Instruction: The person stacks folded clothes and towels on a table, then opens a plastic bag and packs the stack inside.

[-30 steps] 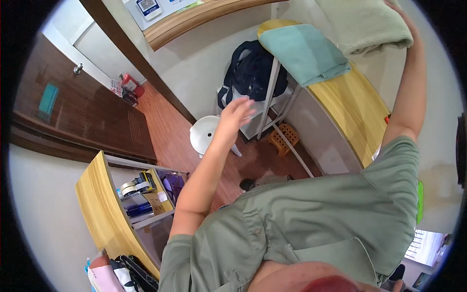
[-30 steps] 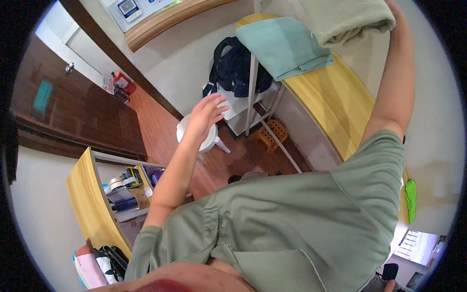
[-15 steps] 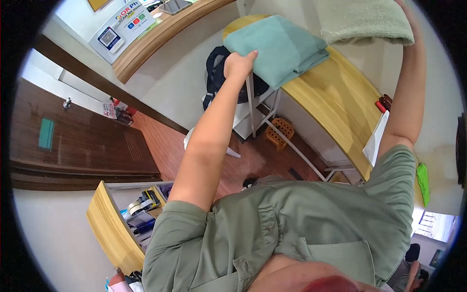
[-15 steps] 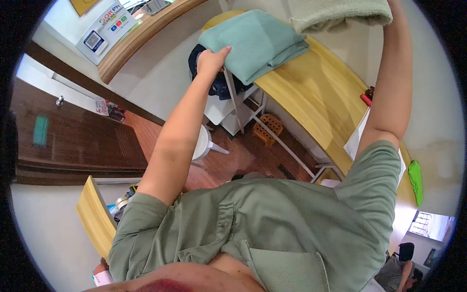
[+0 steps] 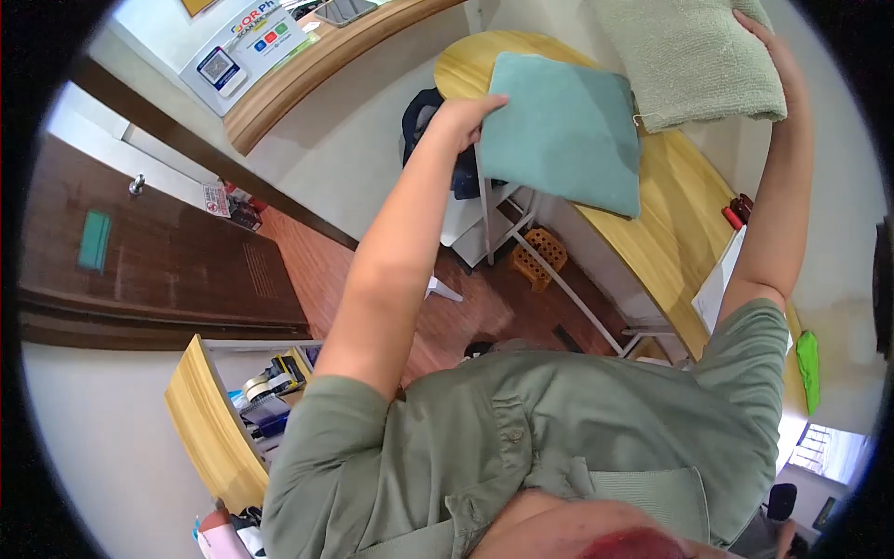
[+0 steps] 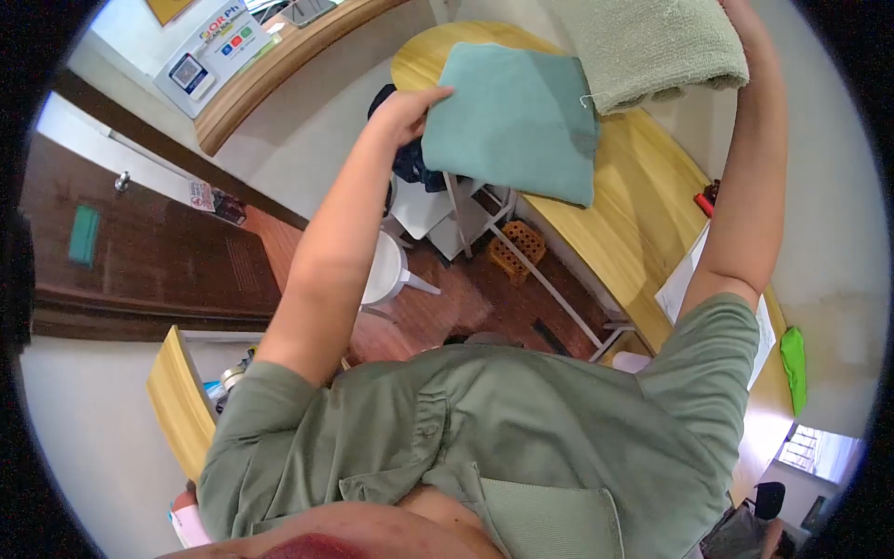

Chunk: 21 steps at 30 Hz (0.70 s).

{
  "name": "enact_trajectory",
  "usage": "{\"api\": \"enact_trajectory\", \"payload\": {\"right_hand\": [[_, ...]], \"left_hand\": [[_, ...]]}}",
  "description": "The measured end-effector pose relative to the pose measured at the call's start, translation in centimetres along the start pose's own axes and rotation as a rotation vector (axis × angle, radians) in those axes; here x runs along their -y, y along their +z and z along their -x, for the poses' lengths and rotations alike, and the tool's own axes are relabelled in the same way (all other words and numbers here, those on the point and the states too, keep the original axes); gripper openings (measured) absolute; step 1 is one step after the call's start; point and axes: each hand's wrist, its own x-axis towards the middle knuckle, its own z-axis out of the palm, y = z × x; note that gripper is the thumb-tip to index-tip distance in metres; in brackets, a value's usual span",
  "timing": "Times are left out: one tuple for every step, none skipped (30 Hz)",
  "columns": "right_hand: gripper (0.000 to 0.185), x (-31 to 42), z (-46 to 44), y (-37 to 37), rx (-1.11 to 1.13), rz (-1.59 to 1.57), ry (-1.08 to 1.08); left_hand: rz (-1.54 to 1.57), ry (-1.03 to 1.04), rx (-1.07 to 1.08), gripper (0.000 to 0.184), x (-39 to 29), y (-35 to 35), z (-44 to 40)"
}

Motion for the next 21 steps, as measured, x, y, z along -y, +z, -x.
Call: {"api": "enact_trajectory", "payload": {"right_hand": [[0.044,-2.2,-3.8,-2.0,0.174,-0.070,0.109],[0.044,-3.5,-6.2,-3.0,0.354,-0.137,0.219],[0.044,-3.3,-6.2,-2.6,0.383,-0.139,0.217],[0.042,-2.9,-5.8,-1.9,0.329,-0.056,0.215],[0.041,-2.7,-5.7,-1.3,0.296,0.011,0.183],[0.041,-2.6,-5.7,-0.8,0.262,0.079,0.154],[0.042,-2.7,-6.0,-0.3,0.246,0.128,0.097],[0.042,-3.1,-5.8,1.0,0.247,0.151,0.056],[0.043,-3.2,-5.1,2.7,0.260,0.154,0.020],[0.044,-3.3,-4.1,4.5,0.278,0.149,-0.006],[0.044,-3.1,-2.5,6.6,0.301,0.140,-0.028],[0.045,-3.0,-1.3,9.6,0.354,0.120,-0.044],[0.045,-2.6,0.8,12.1,0.396,0.105,-0.063],[0.046,-2.3,2.6,14.8,0.469,0.089,-0.069],[0.047,-2.0,4.4,17.8,0.544,0.060,-0.080],[0.047,-1.7,6.4,20.4,0.620,0.029,-0.082],[0.048,-1.2,7.8,22.1,0.707,0.002,-0.085],[0.049,-0.8,9.4,24.3,0.787,-0.029,-0.089],[0.049,-0.2,11.0,25.9,0.865,-0.056,-0.094],[0.050,0.3,12.5,27.2,0.933,-0.082,-0.098],[0.051,0.9,13.8,28.6,1.000,-0.107,-0.102]], "left_hand": [[-0.054,-0.104,0.073,0.051,-0.5,0.8,-0.9],[-0.104,-0.208,0.142,0.051,-1.0,1.7,-1.7],[-0.036,-0.257,0.260,0.050,-0.6,2.4,-3.5],[0.038,-0.300,0.367,0.048,0.1,2.9,-4.8],[0.116,-0.325,0.399,0.046,-0.3,3.9,-3.5],[0.266,-0.262,0.397,0.044,0.4,4.7,-2.6],[0.432,-0.222,0.456,0.043,0.7,5.3,-1.3],[0.596,-0.306,0.515,0.042,1.2,5.1,-0.3],[0.624,-0.170,0.426,0.042,2.0,4.4,1.5],[0.653,-0.045,0.412,0.042,2.9,3.0,3.4],[0.641,0.079,0.366,0.044,2.0,1.3,8.0],[0.607,0.155,0.275,0.045,0.9,-0.7,13.2],[0.569,0.221,0.173,0.046,0.5,-2.7,18.0],[0.591,0.267,0.081,0.045,1.2,-4.5,21.3],[0.611,0.310,-0.007,0.045,1.7,-6.4,24.6],[0.612,0.362,-0.138,0.045,1.9,-8.4,28.5],[0.520,0.344,-0.238,0.051,2.0,-8.3,32.4],[0.437,0.310,-0.327,0.057,2.1,-8.2,36.4],[0.393,0.309,-0.488,0.052,1.5,-7.9,40.8],[0.352,0.297,-0.630,0.047,0.8,-6.7,45.3],[0.279,0.334,-0.855,0.040,-0.5,-5.1,49.2]]}}
